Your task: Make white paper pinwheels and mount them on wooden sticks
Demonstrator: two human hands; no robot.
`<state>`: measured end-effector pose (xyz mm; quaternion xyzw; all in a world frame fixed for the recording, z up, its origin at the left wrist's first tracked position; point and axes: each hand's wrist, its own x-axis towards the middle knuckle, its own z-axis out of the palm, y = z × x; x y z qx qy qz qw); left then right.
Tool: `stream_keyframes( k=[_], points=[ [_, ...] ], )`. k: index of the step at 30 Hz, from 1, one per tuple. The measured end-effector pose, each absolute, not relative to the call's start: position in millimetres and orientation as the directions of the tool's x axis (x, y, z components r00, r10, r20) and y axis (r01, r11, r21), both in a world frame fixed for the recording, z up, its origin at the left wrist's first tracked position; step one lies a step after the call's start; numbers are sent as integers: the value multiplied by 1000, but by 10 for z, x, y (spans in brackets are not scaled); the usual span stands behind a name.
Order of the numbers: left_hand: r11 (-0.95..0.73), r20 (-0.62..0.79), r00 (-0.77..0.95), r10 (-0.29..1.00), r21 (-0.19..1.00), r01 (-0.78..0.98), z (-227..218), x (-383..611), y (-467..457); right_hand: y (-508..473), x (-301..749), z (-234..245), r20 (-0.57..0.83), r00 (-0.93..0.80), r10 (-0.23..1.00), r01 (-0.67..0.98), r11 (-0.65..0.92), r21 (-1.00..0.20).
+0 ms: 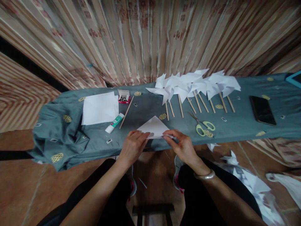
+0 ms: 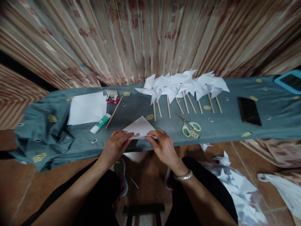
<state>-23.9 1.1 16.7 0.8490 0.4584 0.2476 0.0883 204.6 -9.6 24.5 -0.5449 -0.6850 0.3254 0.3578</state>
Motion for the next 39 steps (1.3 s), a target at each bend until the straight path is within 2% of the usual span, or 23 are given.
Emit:
stream_keyframes(
  k=[3,6,8,11,20,27,39],
  points=[
    [-524,398,373,838,398,753,191,-189,-50,-30,1996,201,88,-65,994,551,109,-827],
    [-592,426,451,785,297,749,191,-117,-169,54,1984,147,104,-27,994,597,100,-796],
    [-635,379,534,756,223,740,157,-65,-263,106,1988,112,149,-15,989,629,125,-767],
    [-644,296,584,756,178,744,71,-18,-365,158,1992,53,196,10,980,671,139,-729],
    [-600,169,576,800,176,781,11,-54,-354,213,1946,-30,261,12,965,754,163,-636],
    [-583,142,565,813,167,795,3,-48,-307,230,1921,-56,307,30,951,770,174,-614],
    [-576,136,561,817,147,804,-9,-49,-276,242,1920,-41,308,37,951,782,164,-601]
  ],
)
